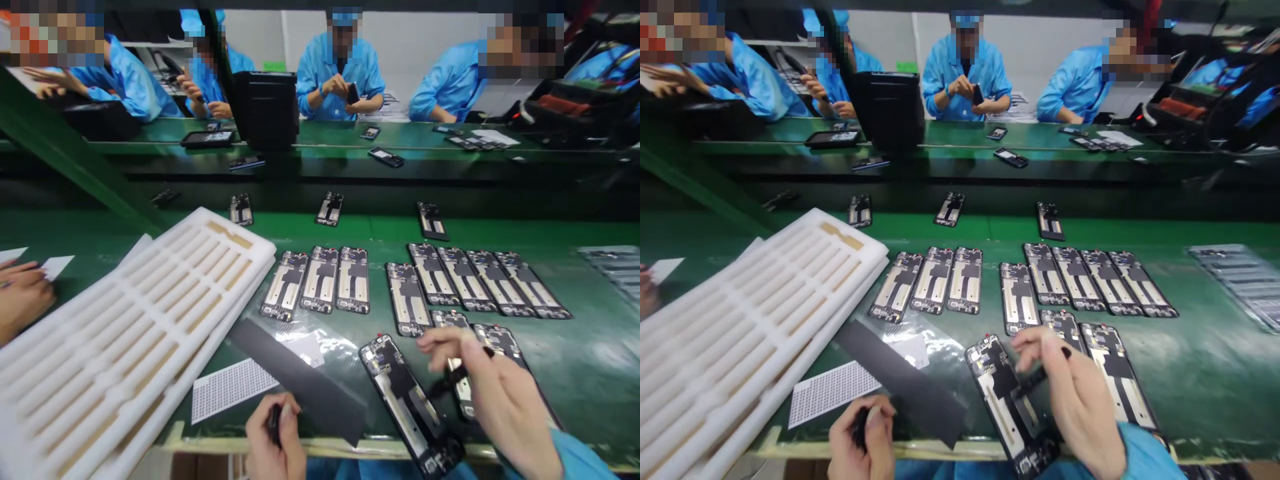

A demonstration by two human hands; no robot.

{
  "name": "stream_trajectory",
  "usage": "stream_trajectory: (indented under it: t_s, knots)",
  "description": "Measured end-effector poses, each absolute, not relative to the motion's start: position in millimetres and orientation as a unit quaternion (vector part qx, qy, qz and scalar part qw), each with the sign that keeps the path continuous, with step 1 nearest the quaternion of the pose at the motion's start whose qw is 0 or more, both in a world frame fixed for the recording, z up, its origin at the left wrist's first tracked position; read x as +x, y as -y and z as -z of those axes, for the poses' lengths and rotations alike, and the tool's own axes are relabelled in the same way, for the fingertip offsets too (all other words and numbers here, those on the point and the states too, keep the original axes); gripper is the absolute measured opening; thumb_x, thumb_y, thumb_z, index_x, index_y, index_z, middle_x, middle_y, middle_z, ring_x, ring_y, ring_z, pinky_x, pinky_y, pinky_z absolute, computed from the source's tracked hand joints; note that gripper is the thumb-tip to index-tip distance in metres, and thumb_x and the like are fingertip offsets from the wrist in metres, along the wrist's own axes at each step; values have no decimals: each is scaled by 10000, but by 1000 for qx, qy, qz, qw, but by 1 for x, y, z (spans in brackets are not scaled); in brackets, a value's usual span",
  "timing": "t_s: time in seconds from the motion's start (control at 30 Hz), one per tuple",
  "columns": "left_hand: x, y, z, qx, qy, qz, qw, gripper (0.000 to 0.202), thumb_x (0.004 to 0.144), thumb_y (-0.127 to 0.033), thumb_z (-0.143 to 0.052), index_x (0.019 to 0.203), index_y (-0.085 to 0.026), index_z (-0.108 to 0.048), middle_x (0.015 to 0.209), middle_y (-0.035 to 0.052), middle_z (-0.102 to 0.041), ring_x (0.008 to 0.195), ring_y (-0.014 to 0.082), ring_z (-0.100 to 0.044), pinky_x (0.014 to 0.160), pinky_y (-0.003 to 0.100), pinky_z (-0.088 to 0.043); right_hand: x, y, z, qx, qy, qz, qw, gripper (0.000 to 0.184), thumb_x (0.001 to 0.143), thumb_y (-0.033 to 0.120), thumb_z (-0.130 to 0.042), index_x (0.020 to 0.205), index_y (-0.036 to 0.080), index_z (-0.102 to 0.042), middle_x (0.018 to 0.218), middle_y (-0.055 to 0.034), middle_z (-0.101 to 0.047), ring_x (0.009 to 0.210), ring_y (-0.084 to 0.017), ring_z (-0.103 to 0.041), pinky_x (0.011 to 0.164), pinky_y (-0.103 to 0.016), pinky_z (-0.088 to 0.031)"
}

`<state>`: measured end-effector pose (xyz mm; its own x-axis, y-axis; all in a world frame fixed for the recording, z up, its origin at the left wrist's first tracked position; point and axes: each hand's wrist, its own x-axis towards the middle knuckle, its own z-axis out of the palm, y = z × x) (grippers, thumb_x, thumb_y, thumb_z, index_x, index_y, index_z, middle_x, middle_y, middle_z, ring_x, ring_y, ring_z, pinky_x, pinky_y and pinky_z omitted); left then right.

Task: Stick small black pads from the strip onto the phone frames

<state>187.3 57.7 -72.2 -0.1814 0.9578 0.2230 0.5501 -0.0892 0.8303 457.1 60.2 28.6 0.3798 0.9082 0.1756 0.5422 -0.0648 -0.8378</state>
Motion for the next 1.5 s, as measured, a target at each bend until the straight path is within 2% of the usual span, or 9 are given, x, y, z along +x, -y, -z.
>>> stream_trajectory:
  t_s: [0.07,0.17,0.3,0.43,0.67,0.8,1.03,1.27,1.5]
  knots:
    - [182,-57,69,649,-615,-402,196,124,1023,-274,-488,1090,-215,-574,794,21,-699,672,165,-695,669,267,-563,448,-81,-28,-668,465,-283,508,630,1050,606,-382,756,190,-752,733,-64,-743,693,-162,-714,642,-230,-569]
    - [175,-60,64,738,-563,-343,142,249,1015,-210,-467,1222,-220,-604,981,57,-760,817,176,-748,716,243,-576,427,-111,-13,-617,449,-421,490,665,996,704,-411,883,151,-763,555,-50,-705,475,-158,-655,480,-249,-542]
    - [171,-64,58,799,-536,-262,68,458,961,-73,-470,1368,-239,-599,1363,91,-670,1123,256,-710,770,283,-597,398,-135,5,-571,502,-488,429,584,921,707,-568,875,143,-709,713,-106,-782,604,-184,-735,547,-256,-587]
    - [163,-63,53,817,-549,-175,6,547,928,-10,-471,1420,-225,-575,1523,64,-551,1153,251,-694,662,265,-608,385,-134,9,-554,543,-500,385,512,956,645,-564,897,152,-688,755,-97,-785,669,-180,-744,614,-260,-599]
    - [137,-86,45,771,-622,-118,-74,457,957,-71,-492,1372,-212,-624,1478,65,-593,1097,258,-712,660,322,-640,352,-176,-12,-514,611,-489,352,400,994,553,-555,893,188,-685,797,-54,-774,739,-189,-754,684,-272,-587]
    - [136,-112,47,746,-651,-112,-80,488,923,-27,-525,1371,-194,-624,1469,37,-603,997,229,-731,614,315,-628,319,-226,2,-473,638,-504,339,419,992,581,-542,910,185,-653,750,-43,-756,698,-191,-747,656,-294,-592]
    - [140,-130,56,735,-665,-112,-68,521,873,-16,-577,1360,-191,-639,1426,14,-639,892,223,-732,571,333,-623,302,-252,31,-434,680,-498,318,339,1034,459,-572,950,148,-676,801,-5,-711,729,-147,-709,746,-340,-595]
    - [136,-130,62,736,-664,-128,-16,532,873,20,-528,1354,-176,-642,1444,28,-617,931,250,-742,544,356,-615,299,-252,39,-442,673,-501,317,349,1038,468,-564,978,147,-688,815,-10,-718,746,-153,-715,751,-342,-593]
    - [133,-134,60,696,-680,-190,132,537,878,16,-484,1345,-192,-651,1454,38,-606,974,314,-730,574,413,-585,293,-258,43,-445,637,-530,339,390,1002,520,-607,942,146,-702,761,-7,-731,712,-153,-724,733,-339,-603]
